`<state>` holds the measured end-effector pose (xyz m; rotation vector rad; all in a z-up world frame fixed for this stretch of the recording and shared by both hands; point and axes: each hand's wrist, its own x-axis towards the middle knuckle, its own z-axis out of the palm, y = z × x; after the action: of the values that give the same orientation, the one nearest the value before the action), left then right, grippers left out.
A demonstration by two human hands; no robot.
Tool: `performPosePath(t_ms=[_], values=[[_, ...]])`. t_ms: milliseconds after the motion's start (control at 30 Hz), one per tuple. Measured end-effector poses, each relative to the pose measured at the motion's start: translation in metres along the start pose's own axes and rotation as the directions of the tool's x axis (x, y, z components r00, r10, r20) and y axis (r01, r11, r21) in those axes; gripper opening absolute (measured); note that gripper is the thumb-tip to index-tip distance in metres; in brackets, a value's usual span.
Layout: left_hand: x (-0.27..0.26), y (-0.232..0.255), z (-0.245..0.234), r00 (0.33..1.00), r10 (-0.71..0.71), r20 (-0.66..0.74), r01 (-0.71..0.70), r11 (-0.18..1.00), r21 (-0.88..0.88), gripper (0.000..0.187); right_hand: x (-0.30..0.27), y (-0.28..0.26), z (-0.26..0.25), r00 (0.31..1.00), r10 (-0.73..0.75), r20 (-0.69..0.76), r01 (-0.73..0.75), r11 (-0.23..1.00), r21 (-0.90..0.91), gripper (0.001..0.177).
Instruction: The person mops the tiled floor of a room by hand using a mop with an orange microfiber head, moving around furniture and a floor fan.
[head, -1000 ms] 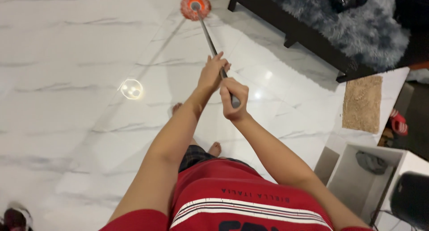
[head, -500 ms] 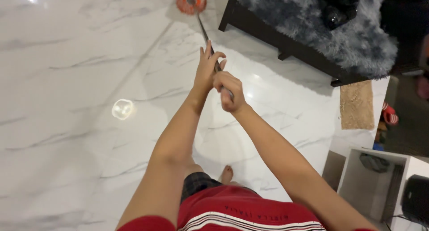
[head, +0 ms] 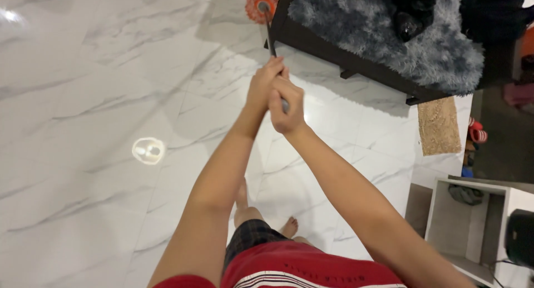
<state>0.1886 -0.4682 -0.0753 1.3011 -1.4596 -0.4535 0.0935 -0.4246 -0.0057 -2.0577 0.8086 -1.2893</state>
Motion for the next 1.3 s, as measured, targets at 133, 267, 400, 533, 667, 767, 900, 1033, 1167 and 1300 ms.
performPosePath(t_ms=[133, 267, 400, 533, 667, 767, 900, 1033, 1167, 1300], values=[[0.0, -0.025, -0.008, 0.994, -0.067, 0.089, 0.067, 0.998, -0.002, 0.014, -0.005, 0.014, 0.018, 0.997, 0.024, 0.074, -0.025, 1.0, 0.009, 0.019], [-0.041, -0.003, -0.005, 0.997, 0.078, 0.013, -0.079, 0.995, 0.063, 0.015, -0.034, -0.007, 0.007, 0.995, -0.034, 0.09, 0.027, 0.996, 0.082, 0.02], [-0.088, 0.043, -0.002, 0.992, 0.124, -0.025, -0.123, 0.992, 0.018, 0.025, -0.075, -0.063, -0.025, 0.998, -0.02, 0.059, 0.008, 0.98, 0.198, 0.039], [-0.129, 0.094, 0.006, 0.998, 0.053, 0.047, -0.05, 0.997, -0.062, 0.036, -0.105, -0.113, -0.063, 0.999, 0.028, 0.04, -0.037, 0.971, 0.236, 0.057], [-0.156, 0.149, 0.018, 0.989, 0.15, -0.001, -0.148, 0.973, -0.177, 0.038, -0.13, -0.16, -0.108, 0.995, 0.094, 0.025, -0.097, 0.969, 0.228, 0.061], [-0.184, 0.202, 0.031, 0.987, 0.16, -0.018, -0.16, 0.962, -0.223, 0.038, -0.156, -0.202, -0.147, 0.989, 0.147, 0.022, -0.148, 0.968, 0.205, 0.06], [-0.245, 0.264, 0.052, 0.989, 0.149, -0.008, -0.145, 0.943, -0.299, 0.04, -0.214, -0.252, -0.192, 0.981, 0.192, 0.002, -0.189, 0.967, 0.171, 0.058], [-0.289, 0.28, 0.083, 0.979, 0.196, 0.058, -0.164, 0.923, -0.347, 0.038, -0.27, -0.26, -0.214, 0.977, 0.201, -0.078, -0.185, 0.968, 0.172, 0.046], [-0.305, 0.259, 0.113, 0.938, 0.308, 0.157, -0.232, 0.898, -0.374, 0.034, -0.313, -0.241, -0.22, 0.951, 0.24, -0.197, -0.197, 0.956, 0.217, 0.02], [-0.319, 0.218, 0.139, 0.867, 0.425, 0.261, -0.312, 0.87, -0.382, 0.031, -0.347, -0.203, -0.211, 0.931, 0.312, -0.19, -0.287, 0.947, 0.146, 0.012]])
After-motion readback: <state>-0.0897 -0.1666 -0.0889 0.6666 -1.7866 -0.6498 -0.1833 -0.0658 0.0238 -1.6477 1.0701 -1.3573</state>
